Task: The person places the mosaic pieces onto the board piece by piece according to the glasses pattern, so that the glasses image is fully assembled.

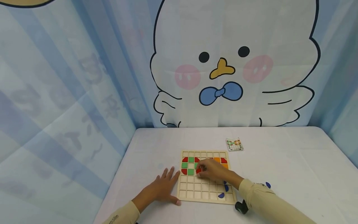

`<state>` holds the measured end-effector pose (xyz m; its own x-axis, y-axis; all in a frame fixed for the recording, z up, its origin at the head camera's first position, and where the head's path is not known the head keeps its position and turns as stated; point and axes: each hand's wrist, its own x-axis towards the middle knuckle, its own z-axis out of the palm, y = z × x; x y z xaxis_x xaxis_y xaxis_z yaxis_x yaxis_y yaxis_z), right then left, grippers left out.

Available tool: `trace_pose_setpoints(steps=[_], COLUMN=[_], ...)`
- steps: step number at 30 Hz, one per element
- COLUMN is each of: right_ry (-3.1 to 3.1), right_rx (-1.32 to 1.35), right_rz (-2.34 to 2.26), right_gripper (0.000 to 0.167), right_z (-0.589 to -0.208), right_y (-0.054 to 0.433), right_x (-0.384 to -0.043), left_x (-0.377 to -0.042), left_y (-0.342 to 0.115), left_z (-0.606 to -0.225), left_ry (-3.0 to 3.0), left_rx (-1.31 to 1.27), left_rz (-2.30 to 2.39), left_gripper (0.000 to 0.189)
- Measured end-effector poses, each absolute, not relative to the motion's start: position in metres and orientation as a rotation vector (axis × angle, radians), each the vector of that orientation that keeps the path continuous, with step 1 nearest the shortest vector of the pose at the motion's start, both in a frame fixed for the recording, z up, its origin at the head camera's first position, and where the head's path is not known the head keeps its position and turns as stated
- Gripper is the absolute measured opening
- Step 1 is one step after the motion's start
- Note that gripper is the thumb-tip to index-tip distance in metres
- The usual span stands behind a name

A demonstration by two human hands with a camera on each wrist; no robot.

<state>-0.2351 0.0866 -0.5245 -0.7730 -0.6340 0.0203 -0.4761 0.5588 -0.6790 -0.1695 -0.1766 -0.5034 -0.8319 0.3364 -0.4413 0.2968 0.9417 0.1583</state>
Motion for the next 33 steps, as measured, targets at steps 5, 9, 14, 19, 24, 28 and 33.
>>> trace_pose_setpoints(steps=[5,9,14,19,24,28,33], right_ry=[2.653,2.71,2.753,2.752,2.742,2.727,2.715], right_rx=[-0.912,-0.895,-0.885,-0.878,-0.872,-0.874,-0.882], right_rz=[-0.977,-0.95,-0.924,-0.902,-0.898,-0.889,-0.872], right_gripper=[0.017,0.019,0.018,0.016,0.014,0.015,0.017], right_z=[-0.5272,-0.5266,-0.5259,-0.5267,-0.5258,-0.5242,-0.5231], right_y=[0.0799,0.0766,0.0767,0.0779,0.0779,0.0776,0.077], right_x=[-0.2347,-0.2339,-0.2341,-0.236,-0.2385,-0.2399,-0.241], left_x=[-0.1704,-0.171,-0.1717,-0.1728,-0.1721,-0.1719,-0.1723], left_y=[-0.1767,-0.1767,-0.1771,-0.1779,-0.1785,-0.1785,-0.178], left_z=[-0.5039,-0.5047,-0.5071,-0.5094,-0.5116,-0.5118,-0.5105], left_ry=[2.621,2.625,2.624,2.62,2.628,2.629,2.619], left_rx=[0.459,0.462,0.47,0.464,0.472,0.469,0.454], left_rz=[0.118,0.108,0.099,0.097,0.104,0.099,0.109], left_gripper=[0.118,0.119,0.119,0.12,0.12,0.12,0.119])
